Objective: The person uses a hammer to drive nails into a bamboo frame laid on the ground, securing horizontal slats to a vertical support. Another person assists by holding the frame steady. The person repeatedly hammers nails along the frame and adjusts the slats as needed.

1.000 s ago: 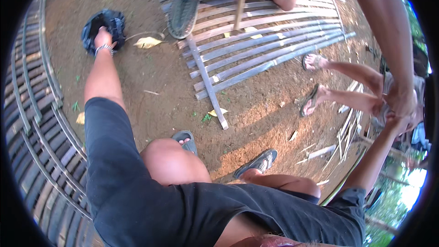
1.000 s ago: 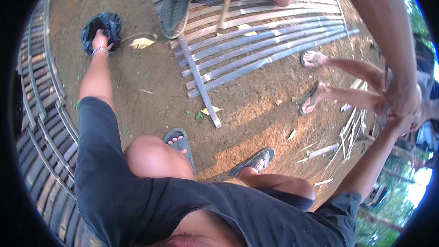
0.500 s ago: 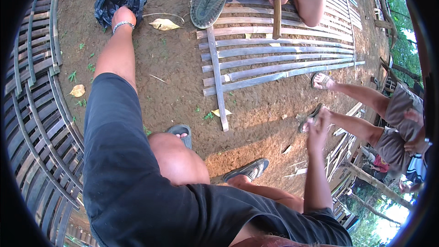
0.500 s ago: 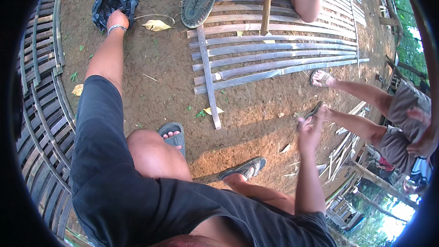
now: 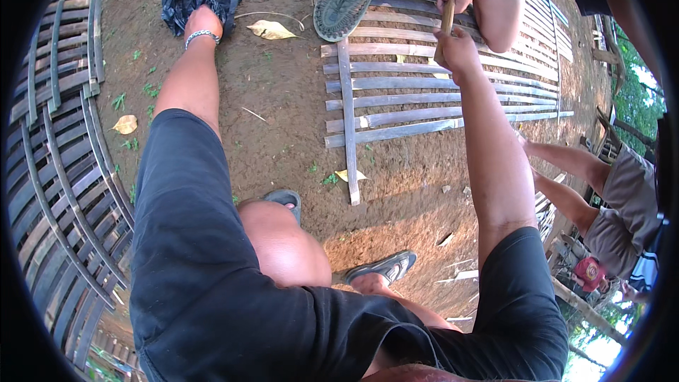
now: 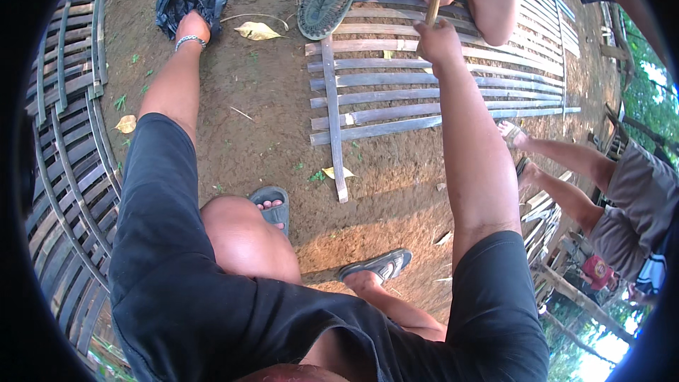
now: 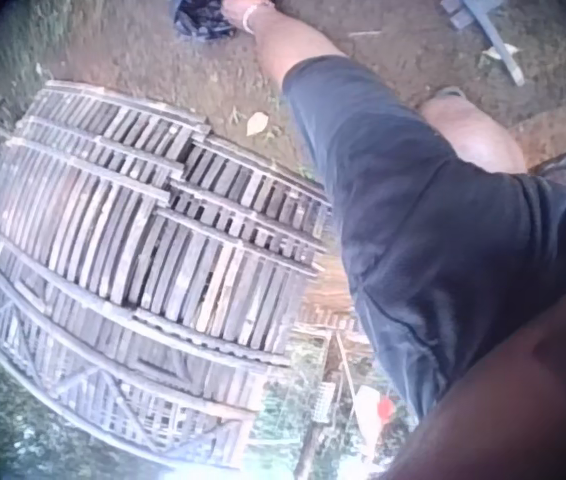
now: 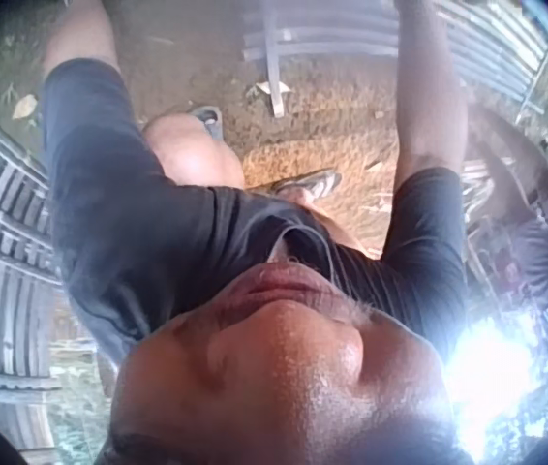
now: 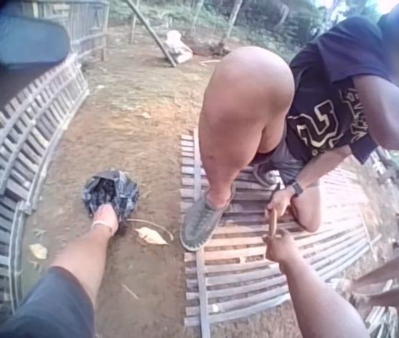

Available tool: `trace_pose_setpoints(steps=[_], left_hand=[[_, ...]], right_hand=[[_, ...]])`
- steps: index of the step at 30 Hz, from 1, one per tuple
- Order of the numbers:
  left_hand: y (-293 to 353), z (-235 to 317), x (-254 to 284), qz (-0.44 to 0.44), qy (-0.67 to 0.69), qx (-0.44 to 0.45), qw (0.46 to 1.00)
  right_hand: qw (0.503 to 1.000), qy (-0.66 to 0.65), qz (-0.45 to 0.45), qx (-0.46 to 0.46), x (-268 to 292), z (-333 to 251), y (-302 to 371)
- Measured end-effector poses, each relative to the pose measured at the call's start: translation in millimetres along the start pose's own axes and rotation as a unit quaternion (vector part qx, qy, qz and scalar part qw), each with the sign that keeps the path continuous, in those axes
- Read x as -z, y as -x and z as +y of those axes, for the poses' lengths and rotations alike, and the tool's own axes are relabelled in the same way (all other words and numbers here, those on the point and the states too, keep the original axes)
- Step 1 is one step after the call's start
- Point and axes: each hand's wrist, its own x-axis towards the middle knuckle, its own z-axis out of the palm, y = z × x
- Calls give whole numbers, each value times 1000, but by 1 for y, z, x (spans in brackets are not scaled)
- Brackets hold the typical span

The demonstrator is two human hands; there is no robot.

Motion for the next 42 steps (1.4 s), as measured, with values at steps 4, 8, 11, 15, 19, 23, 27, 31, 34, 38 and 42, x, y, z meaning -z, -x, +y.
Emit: trace_pose_setpoints(steps=[4,8,11,15,19,23,27,31,34,38,42], left_hand=[[10,-15,-9,45,10,-17,999],[34,-16,13,142,162,-5,976],[69,-14,22,59,428,-3,902],[147,13,45,-109,691,74,711],[196,25,45,-211,702,104,672],[232,28,21,-297,586,86,749],[258,58,20,-435,385,-27,814],[265,84,20,-463,284,-188,818],[273,113,16,-414,234,-234,848],[300,121,-27,-298,376,-127,868],[341,160,-69,-76,501,-6,862]], right_hand=[[999,-38,-21,-13,-21,-5,27],[995,-99,-5,-2,-24,17,40],[996,-86,19,2,-3,35,49],[989,-139,40,16,27,51,72],[956,-289,-44,32,44,78,112],[937,-342,-67,3,37,127,182],[899,-419,-105,-76,20,208,222],[857,-488,-122,-110,-6,233,231],[880,-413,-195,-131,-17,249,208],[855,-412,-269,-166,-30,240,166],[880,-378,-247,-143,-42,243,141]])
